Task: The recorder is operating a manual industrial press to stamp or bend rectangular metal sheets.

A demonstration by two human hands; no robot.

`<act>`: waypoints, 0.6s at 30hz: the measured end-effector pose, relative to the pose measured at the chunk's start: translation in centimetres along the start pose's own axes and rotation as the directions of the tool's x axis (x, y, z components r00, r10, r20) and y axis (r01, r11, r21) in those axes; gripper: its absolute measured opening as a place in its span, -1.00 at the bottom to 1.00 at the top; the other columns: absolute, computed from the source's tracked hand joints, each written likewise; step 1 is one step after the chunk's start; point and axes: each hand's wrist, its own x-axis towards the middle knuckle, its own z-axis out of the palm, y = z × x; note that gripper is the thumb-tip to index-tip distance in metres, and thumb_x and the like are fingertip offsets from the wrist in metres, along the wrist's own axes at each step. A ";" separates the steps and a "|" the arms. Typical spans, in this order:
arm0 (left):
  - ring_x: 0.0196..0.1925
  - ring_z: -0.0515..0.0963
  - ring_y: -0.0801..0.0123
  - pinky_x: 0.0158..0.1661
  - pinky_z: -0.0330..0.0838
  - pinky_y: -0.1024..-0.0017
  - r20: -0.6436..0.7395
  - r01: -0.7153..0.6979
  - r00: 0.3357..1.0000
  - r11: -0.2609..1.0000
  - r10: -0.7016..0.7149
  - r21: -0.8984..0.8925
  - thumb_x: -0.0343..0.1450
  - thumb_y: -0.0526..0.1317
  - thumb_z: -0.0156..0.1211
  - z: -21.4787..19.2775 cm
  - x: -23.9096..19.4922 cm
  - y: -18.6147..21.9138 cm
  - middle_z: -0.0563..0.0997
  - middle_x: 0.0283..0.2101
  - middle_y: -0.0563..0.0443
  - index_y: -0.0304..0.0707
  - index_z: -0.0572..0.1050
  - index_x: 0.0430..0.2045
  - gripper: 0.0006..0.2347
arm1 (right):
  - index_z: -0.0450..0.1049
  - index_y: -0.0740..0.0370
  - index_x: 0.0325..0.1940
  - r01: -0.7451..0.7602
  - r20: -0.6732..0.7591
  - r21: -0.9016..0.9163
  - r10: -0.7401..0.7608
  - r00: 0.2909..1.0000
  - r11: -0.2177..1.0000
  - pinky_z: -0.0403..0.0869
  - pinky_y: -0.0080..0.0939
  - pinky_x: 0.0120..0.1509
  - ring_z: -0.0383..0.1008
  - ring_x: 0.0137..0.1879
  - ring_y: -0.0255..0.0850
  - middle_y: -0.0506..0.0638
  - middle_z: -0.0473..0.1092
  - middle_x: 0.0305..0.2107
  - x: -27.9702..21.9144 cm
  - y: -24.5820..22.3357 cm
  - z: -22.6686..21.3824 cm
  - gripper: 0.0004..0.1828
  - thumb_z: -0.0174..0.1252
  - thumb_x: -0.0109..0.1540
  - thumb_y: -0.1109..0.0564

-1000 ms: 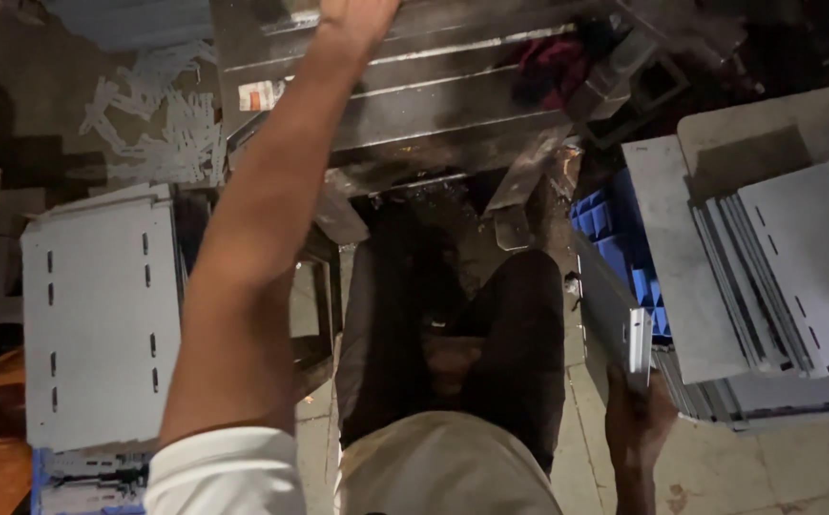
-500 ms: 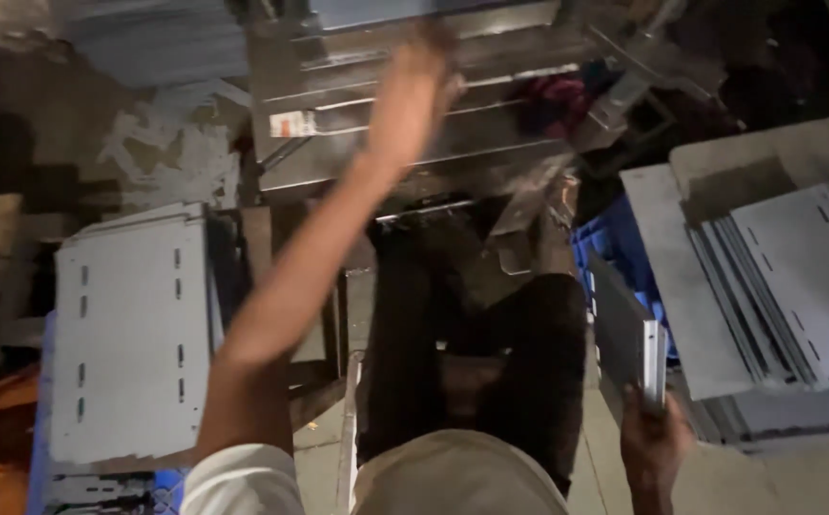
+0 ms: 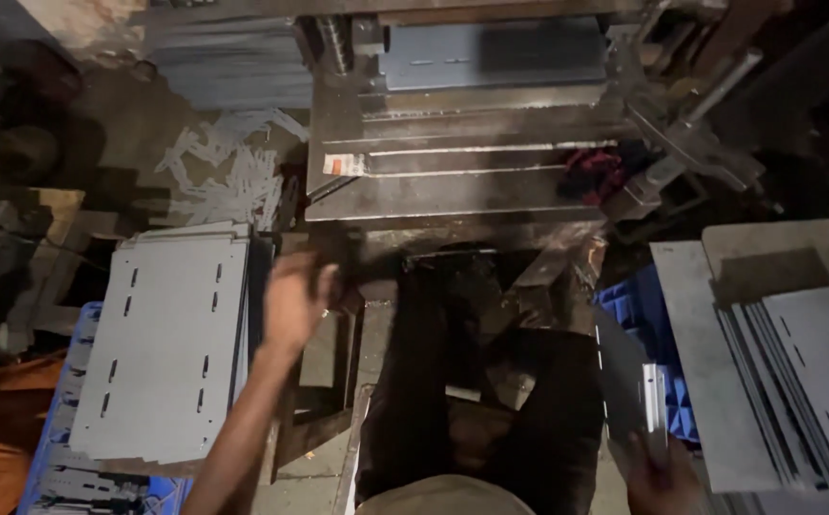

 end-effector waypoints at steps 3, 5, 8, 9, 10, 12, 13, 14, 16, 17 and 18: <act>0.29 0.42 -0.20 0.30 0.29 0.02 -0.109 0.155 0.985 0.972 -0.137 0.177 0.46 0.05 0.23 -1.4 -2.9 -4.8 0.50 0.20 -0.39 -0.41 0.40 0.20 -0.46 | 0.56 0.29 0.04 -0.097 0.083 0.009 0.096 0.992 0.995 0.49 -0.11 -0.20 0.57 -0.31 -0.01 0.22 0.49 -0.40 1.0 -2.0 -0.4 -0.58 0.43 0.18 0.07; 0.39 0.31 -0.25 0.37 0.17 -0.05 -0.177 0.204 0.971 0.939 -0.159 0.277 0.43 0.14 0.23 -2.4 -4.8 -7.0 0.42 0.31 -0.40 -0.44 0.30 0.34 -0.31 | 0.57 0.29 0.07 -0.157 0.129 -0.020 0.158 0.979 0.987 0.49 -0.11 -0.23 0.59 -0.32 -0.01 0.24 0.49 -0.42 1.3 -3.1 -0.7 -0.58 0.42 0.19 0.07; 0.42 0.11 -0.29 0.23 -0.02 -0.16 -0.123 0.404 0.903 0.714 -0.412 0.572 0.22 0.42 0.20 -2.8 -7.7 -9.3 0.20 0.37 -0.53 -0.62 0.09 0.32 0.03 | 0.54 0.29 0.14 -0.096 0.073 0.076 0.091 0.993 0.992 0.51 -0.10 -0.16 0.60 -0.27 -0.01 0.24 0.51 -0.37 1.0 -3.2 -0.3 -0.51 0.41 0.20 0.03; 0.46 0.07 -0.31 0.28 -0.05 -0.19 -0.156 0.371 0.926 0.744 -0.345 0.555 0.25 0.37 0.12 -2.6 -8.9 -9.2 0.13 0.41 -0.52 -0.63 0.04 0.36 0.01 | 0.54 0.30 0.10 -0.125 0.085 0.066 0.120 0.989 0.990 0.51 -0.09 -0.17 0.60 -0.27 0.00 0.25 0.51 -0.37 0.9 -3.5 -0.7 -0.56 0.40 0.22 0.03; 0.50 0.03 -0.33 0.33 -0.08 -0.21 -0.190 0.335 0.942 0.772 -0.276 0.540 0.27 0.31 0.04 -2.5 -10.1 -9.2 0.07 0.46 -0.52 -0.64 -0.01 0.39 -0.02 | 0.54 0.31 0.05 -0.154 0.097 0.057 0.148 0.984 0.986 0.51 -0.08 -0.18 0.61 -0.27 0.01 0.25 0.51 -0.37 0.7 -3.9 -1.0 -0.61 0.39 0.25 0.03; 0.54 0.05 -0.27 0.39 -0.07 -0.17 -0.186 0.344 0.939 0.759 -0.290 0.554 0.37 0.26 0.03 -1.2 -11.0 -10.7 0.08 0.50 -0.46 -0.57 0.00 0.45 -0.10 | 0.55 0.29 0.02 -0.123 0.081 -0.001 0.123 0.989 0.992 0.51 -0.05 -0.17 0.59 -0.28 0.06 0.25 0.49 -0.42 0.7 -4.2 -1.0 -0.60 0.42 0.21 0.03; 0.58 0.07 -0.21 0.45 -0.06 -0.13 -0.177 0.355 0.934 0.742 -0.311 0.569 0.47 0.21 0.02 -0.5 -11.7 -11.4 0.08 0.55 -0.39 -0.49 0.01 0.51 -0.18 | 0.56 0.27 -0.01 -0.092 0.074 -0.062 0.097 0.993 0.994 0.50 -0.02 -0.16 0.57 -0.30 0.11 0.25 0.48 -0.48 0.9 -4.3 -1.1 -0.60 0.45 0.18 0.03; 0.58 0.07 -0.21 0.45 -0.06 -0.13 -0.186 0.361 0.932 0.742 -0.312 0.565 0.47 0.21 0.02 -0.2 -11.9 -11.3 0.08 0.55 -0.39 -0.49 0.01 0.51 -0.18 | 0.56 0.27 -0.01 -0.085 0.071 -0.059 0.089 0.994 0.995 0.50 -0.02 -0.16 0.57 -0.30 0.11 0.25 0.48 -0.48 1.1 -4.1 -1.1 -0.60 0.45 0.18 0.03; 0.57 0.07 -0.17 0.44 -0.05 -0.10 -0.149 0.306 0.951 0.763 -0.270 0.570 0.48 0.10 0.01 0.0 -12.1 -11.4 0.10 0.55 -0.36 -0.47 0.02 0.49 -0.25 | 0.55 0.26 -0.06 -0.124 0.073 -0.030 0.126 0.989 0.992 0.48 -0.03 -0.23 0.57 -0.33 0.12 0.26 0.47 -0.46 0.7 -4.0 -1.1 -0.63 0.44 0.15 0.05; 0.57 0.07 -0.17 0.44 -0.05 -0.10 -0.145 0.301 0.953 0.765 -0.267 0.570 0.48 0.10 0.01 -0.1 -12.6 -11.7 0.10 0.55 -0.36 -0.47 0.02 0.49 -0.25 | 0.55 0.26 -0.06 -0.128 0.071 -0.032 0.130 0.989 0.991 0.48 -0.03 -0.23 0.57 -0.33 0.12 0.26 0.47 -0.46 0.9 -4.5 -1.7 -0.63 0.44 0.15 0.05; 0.57 0.09 -0.05 0.45 -0.02 0.03 -0.115 0.252 0.959 0.589 -0.260 0.768 0.49 0.03 0.00 0.0 -13.0 -11.9 0.13 0.56 -0.27 -0.40 0.05 0.51 -0.31 | 0.55 0.23 -0.05 -0.138 0.112 -0.035 0.142 0.984 0.990 0.48 -0.04 -0.25 0.56 -0.38 0.09 0.23 0.47 -0.49 1.2 -4.8 -2.3 -0.67 0.42 0.17 0.06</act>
